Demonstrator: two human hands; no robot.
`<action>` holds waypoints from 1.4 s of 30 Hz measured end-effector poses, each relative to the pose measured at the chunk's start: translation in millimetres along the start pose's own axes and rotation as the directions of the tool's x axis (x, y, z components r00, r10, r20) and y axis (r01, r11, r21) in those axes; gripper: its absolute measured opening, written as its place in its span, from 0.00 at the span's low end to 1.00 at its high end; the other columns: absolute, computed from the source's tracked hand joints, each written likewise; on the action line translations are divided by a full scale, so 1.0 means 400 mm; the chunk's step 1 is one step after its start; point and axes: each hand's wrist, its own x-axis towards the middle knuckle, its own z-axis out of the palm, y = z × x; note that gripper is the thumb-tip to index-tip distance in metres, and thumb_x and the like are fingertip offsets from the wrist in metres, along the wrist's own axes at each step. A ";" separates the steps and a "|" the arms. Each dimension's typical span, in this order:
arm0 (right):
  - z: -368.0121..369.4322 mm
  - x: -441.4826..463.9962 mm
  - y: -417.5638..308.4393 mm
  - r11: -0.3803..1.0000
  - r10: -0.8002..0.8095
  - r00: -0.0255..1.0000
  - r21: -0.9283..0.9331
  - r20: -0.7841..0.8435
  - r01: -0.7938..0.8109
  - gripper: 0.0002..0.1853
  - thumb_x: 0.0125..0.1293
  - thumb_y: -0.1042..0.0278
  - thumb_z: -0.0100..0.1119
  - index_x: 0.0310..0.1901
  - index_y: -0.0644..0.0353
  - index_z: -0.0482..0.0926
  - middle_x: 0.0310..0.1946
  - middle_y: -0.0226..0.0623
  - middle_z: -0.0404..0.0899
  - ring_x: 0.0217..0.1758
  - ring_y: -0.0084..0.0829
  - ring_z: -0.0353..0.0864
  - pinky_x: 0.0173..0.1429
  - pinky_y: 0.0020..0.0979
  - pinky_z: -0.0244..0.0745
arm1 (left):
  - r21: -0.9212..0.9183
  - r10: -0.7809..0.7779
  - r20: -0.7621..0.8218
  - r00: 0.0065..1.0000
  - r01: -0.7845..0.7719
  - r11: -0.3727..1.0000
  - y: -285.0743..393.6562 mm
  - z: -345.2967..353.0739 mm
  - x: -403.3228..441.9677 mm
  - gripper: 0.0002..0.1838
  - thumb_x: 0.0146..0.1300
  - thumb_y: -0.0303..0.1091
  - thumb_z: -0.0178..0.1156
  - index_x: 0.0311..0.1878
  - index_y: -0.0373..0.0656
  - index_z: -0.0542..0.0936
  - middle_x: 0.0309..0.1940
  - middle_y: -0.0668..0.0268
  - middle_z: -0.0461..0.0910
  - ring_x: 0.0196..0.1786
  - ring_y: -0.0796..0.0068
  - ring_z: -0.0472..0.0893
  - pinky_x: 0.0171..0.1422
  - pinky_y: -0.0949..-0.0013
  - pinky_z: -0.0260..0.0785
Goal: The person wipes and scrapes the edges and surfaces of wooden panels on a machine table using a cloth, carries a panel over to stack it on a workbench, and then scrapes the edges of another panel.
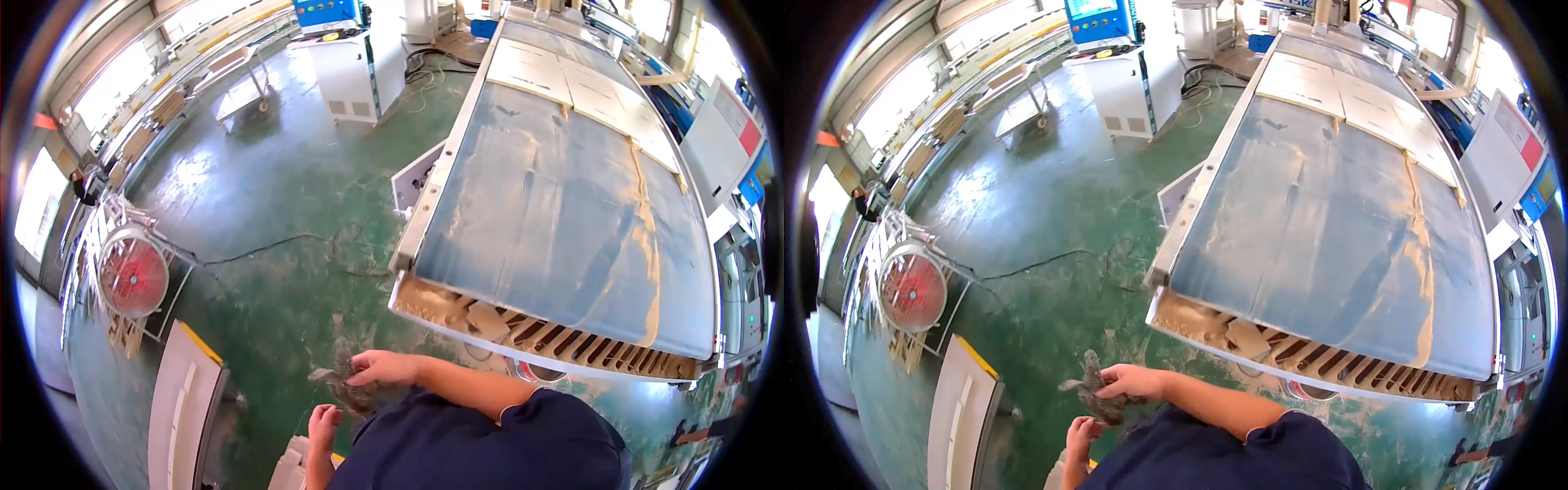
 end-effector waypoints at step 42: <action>-0.786 0.691 -0.866 0.672 -0.300 0.320 0.039 -0.898 0.739 0.15 0.72 0.68 0.54 0.53 0.70 0.75 0.47 0.41 0.83 0.48 0.30 0.83 0.53 0.29 0.76 | 0.107 -0.032 0.886 0.462 -0.138 0.985 1.401 0.334 1.412 0.23 0.75 0.39 0.48 0.68 0.42 0.64 0.61 0.60 0.73 0.57 0.70 0.76 0.62 0.65 0.68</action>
